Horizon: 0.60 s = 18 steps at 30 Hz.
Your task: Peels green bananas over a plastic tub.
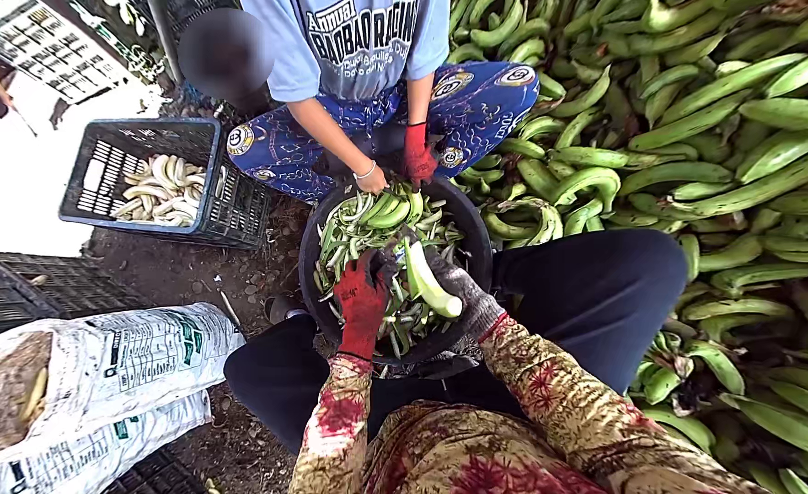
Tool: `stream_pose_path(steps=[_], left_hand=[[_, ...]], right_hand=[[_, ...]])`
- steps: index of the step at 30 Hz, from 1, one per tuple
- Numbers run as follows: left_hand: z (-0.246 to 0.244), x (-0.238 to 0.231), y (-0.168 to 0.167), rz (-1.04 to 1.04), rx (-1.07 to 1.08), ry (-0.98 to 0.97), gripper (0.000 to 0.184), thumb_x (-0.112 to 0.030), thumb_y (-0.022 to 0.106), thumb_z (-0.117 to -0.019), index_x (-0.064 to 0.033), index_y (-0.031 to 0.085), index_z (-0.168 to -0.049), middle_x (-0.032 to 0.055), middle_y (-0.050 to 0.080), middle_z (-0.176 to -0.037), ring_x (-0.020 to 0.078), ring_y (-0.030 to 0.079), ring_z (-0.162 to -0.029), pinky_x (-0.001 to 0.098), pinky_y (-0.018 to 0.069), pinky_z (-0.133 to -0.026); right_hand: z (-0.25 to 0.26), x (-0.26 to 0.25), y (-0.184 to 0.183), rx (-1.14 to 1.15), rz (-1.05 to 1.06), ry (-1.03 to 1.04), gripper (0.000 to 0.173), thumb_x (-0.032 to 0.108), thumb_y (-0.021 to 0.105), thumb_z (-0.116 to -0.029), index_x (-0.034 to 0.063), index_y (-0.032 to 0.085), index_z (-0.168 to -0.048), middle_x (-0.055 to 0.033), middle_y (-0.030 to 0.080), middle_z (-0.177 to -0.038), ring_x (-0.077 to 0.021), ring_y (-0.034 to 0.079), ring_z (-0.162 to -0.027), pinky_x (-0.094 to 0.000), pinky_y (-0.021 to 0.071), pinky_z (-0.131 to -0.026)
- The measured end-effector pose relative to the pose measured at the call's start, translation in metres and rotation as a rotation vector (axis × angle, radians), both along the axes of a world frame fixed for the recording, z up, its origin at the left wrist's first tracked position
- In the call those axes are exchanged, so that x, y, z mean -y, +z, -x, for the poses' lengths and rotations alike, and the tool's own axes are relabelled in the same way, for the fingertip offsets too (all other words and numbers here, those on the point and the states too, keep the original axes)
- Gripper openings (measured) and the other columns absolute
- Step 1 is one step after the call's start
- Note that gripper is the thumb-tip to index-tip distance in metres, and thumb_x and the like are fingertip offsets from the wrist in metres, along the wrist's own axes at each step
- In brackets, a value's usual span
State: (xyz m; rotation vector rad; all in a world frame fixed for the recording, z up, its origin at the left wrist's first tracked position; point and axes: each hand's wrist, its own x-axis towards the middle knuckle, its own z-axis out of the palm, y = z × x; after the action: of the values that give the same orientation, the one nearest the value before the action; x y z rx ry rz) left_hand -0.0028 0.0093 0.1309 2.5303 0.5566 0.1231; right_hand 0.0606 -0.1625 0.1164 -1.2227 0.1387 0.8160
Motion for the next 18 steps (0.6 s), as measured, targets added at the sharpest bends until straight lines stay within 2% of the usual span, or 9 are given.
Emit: stream_pose_path(steps=[2,5,7,9,11,12,15,17,18], left_hand=[[-0.012,-0.004,0.003,0.035,0.000,0.029,0.046,-0.040,0.056,-0.1029,-0.0143,0.059,-0.141,0.0227,0.065,-0.126,0.0433,0.064,-0.112,0.0656,0.0485,-0.092],[-0.010,0.004,0.010,0.140,0.031,-0.007,0.044,-0.039,0.051,-0.1056,-0.0136,0.058,-0.141,0.0183,0.067,-0.126,0.0363,0.066,-0.113,0.0597,0.0511,-0.095],[0.004,0.017,0.009,0.228,0.036,-0.057,0.044,-0.038,0.048,-0.1058,-0.0141,0.060,-0.140,0.0139,0.068,-0.126,0.0289,0.067,-0.113,0.0534,0.0533,-0.097],[0.021,0.033,0.005,0.279,0.062,-0.102,0.046,-0.042,0.047,-0.1048,-0.0139,0.063,-0.136,0.0118,0.070,-0.120,0.0248,0.068,-0.109,0.0493,0.0554,-0.094],[0.034,0.046,0.005,0.302,0.071,-0.091,0.049,-0.045,0.047,-0.1031,-0.0116,0.064,-0.135,0.0136,0.070,-0.118,0.0262,0.068,-0.108,0.0489,0.0550,-0.094],[0.038,0.050,0.006,0.295,0.075,-0.070,0.050,-0.044,0.048,-0.1025,-0.0106,0.064,-0.136,0.0154,0.070,-0.118,0.0283,0.068,-0.108,0.0501,0.0546,-0.093],[0.043,0.055,0.002,0.265,0.094,-0.007,0.051,-0.043,0.049,-0.1019,-0.0097,0.063,-0.137,0.0170,0.069,-0.119,0.0305,0.068,-0.107,0.0514,0.0551,-0.092],[0.044,0.056,0.000,0.248,0.093,0.024,0.049,-0.041,0.049,-0.1020,-0.0102,0.063,-0.137,0.0169,0.069,-0.119,0.0310,0.068,-0.106,0.0515,0.0553,-0.091],[0.043,0.057,0.001,0.249,0.077,0.034,0.048,-0.039,0.048,-0.1026,-0.0106,0.062,-0.138,0.0169,0.069,-0.120,0.0313,0.068,-0.107,0.0516,0.0550,-0.092]], right_hand=[[-0.001,0.001,-0.002,-0.044,0.039,-0.025,0.046,0.040,0.031,-0.1120,0.0078,0.056,-0.134,-0.0105,0.069,-0.107,-0.0184,0.069,-0.090,-0.0352,0.0595,-0.076],[-0.009,0.009,-0.013,-0.025,-0.091,-0.097,0.051,0.046,0.031,-0.1106,0.0123,0.050,-0.143,-0.0115,0.071,-0.118,-0.0234,0.071,-0.098,-0.0392,0.0610,-0.079],[-0.018,0.009,-0.012,0.123,-0.092,-0.149,0.052,0.051,0.031,-0.1092,0.0163,0.050,-0.143,-0.0066,0.068,-0.115,-0.0170,0.068,-0.096,-0.0371,0.0595,-0.080],[-0.023,0.002,-0.001,0.181,-0.040,-0.271,0.053,0.056,0.039,-0.1060,0.0199,0.049,-0.144,-0.0022,0.067,-0.117,-0.0125,0.066,-0.098,-0.0356,0.0580,-0.083],[-0.029,-0.006,0.008,0.162,0.012,-0.407,0.062,0.059,0.048,-0.1024,0.0218,0.040,-0.152,-0.0060,0.064,-0.131,-0.0204,0.067,-0.109,-0.0447,0.0584,-0.089],[-0.033,-0.011,0.012,0.177,0.038,-0.469,0.063,0.059,0.048,-0.1024,0.0218,0.038,-0.153,-0.0077,0.063,-0.133,-0.0227,0.066,-0.111,-0.0482,0.0577,-0.091],[-0.039,-0.025,0.022,0.218,0.129,-0.622,0.060,0.057,0.044,-0.1046,0.0203,0.040,-0.152,-0.0097,0.063,-0.130,-0.0239,0.067,-0.110,-0.0506,0.0585,-0.091],[-0.032,-0.027,0.028,0.238,0.295,-0.616,0.063,0.062,0.040,-0.1040,0.0234,0.038,-0.154,-0.0097,0.061,-0.136,-0.0244,0.064,-0.117,-0.0531,0.0553,-0.095],[-0.026,-0.027,0.032,0.235,0.399,-0.594,0.067,0.067,0.036,-0.1024,0.0264,0.036,-0.156,-0.0104,0.059,-0.139,-0.0272,0.062,-0.119,-0.0574,0.0518,-0.095]])
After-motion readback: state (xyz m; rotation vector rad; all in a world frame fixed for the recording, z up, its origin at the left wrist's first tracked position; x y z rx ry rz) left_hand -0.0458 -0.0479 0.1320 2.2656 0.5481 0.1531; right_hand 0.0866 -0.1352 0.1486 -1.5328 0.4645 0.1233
